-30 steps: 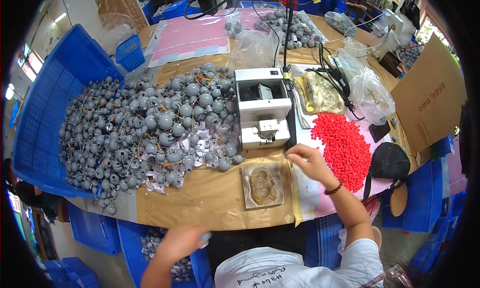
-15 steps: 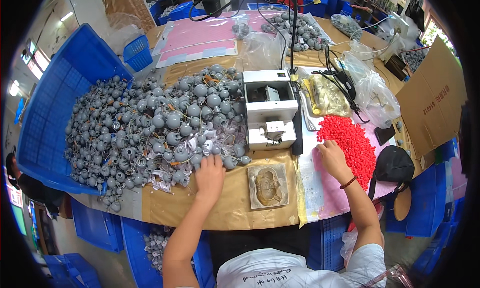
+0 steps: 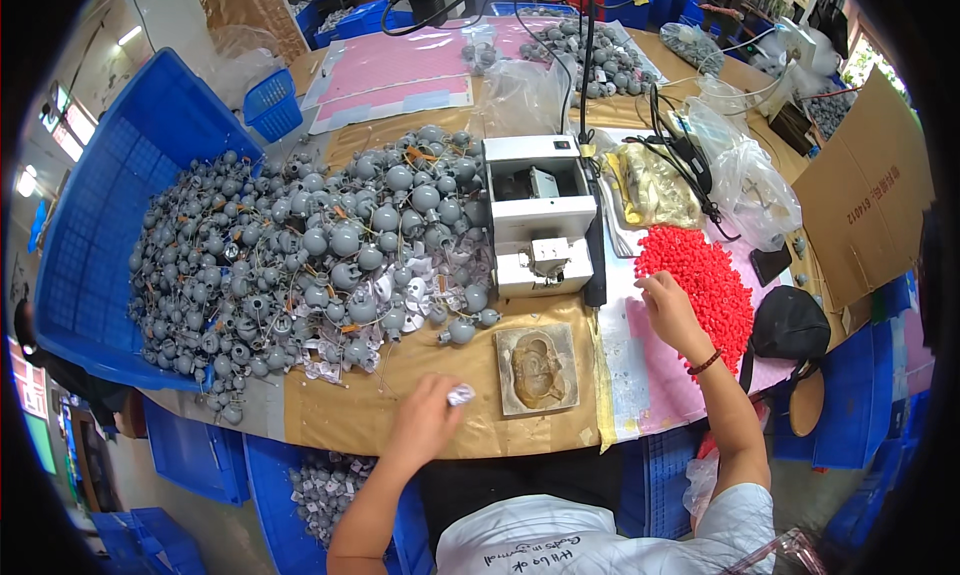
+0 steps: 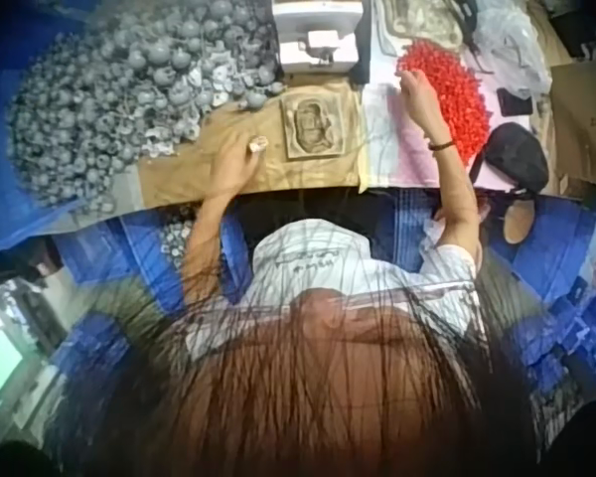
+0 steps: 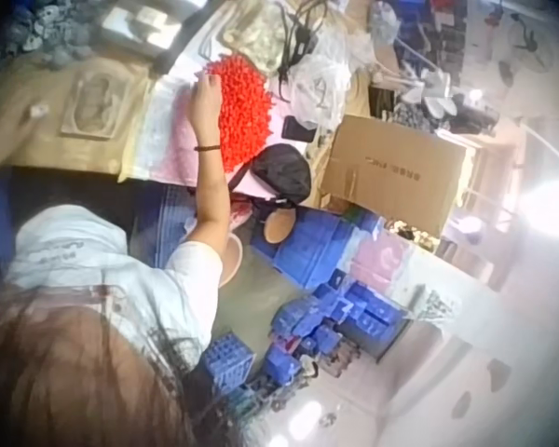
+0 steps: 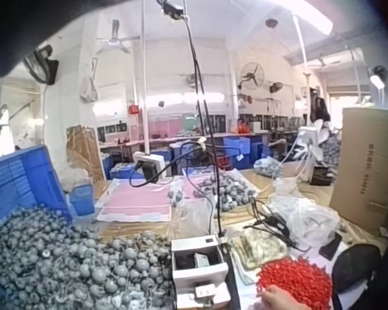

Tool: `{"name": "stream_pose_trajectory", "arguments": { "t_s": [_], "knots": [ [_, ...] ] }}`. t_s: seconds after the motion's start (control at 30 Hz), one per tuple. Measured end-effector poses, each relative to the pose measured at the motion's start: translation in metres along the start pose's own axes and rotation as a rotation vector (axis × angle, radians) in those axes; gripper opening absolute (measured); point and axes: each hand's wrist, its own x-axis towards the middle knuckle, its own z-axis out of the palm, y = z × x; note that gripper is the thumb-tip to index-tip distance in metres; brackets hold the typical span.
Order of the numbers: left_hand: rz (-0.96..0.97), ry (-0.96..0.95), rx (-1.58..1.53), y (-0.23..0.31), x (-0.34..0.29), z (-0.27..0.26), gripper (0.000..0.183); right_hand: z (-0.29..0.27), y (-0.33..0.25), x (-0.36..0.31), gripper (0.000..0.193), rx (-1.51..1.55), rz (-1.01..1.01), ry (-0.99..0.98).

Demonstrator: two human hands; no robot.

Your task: Assembling small grey plastic components with red parts using a pneumatic screwdriver and a jig.

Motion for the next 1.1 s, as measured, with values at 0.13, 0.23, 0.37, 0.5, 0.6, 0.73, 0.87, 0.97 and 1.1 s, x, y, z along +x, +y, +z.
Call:
{"name": "stream_pose_trajectory", "arguments": {
  "t_s": [0.13,0.23,0.37,0.5,0.6,0.73,0.87,0.97,1.1],
  "knots": [
    [0.146,0.003,-0.257,0.047,0.019,0.025,0.034,-0.007,-0.048,0.011,0.017,0.3,-0.018,0.038],
    [0.243,0.039,-0.201,0.058,0.046,0.047,0.032,-0.004,-0.087,0.012,0.012,0.519,-0.02,-0.062],
    [0.227,0.104,-0.064,0.052,0.06,0.068,0.035,0.014,-0.12,0.006,0.011,0.635,-0.173,-0.15],
    [0.145,0.164,-0.133,0.048,0.063,0.068,0.045,0.034,-0.137,0.0,0.013,0.652,-0.226,-0.183],
    [0.082,0.257,-0.103,0.033,0.064,0.051,0.053,0.042,-0.137,-0.002,0.014,0.63,-0.2,-0.151],
    [0.018,0.269,0.262,-0.004,0.072,0.031,0.055,0.049,-0.14,-0.006,0.016,0.608,-0.22,-0.125],
    [0.049,0.279,0.155,-0.019,0.077,0.009,0.052,0.056,-0.136,-0.002,0.018,0.415,-0.436,-0.054],
    [0.0,0.376,-0.294,0.0,0.081,-0.032,0.05,0.064,-0.131,-0.004,0.019,0.292,-0.534,-0.026],
    [0.038,0.468,-0.78,0.017,0.082,-0.076,0.045,0.065,-0.132,-0.004,0.022,0.228,-0.604,-0.011]
  ]
}}
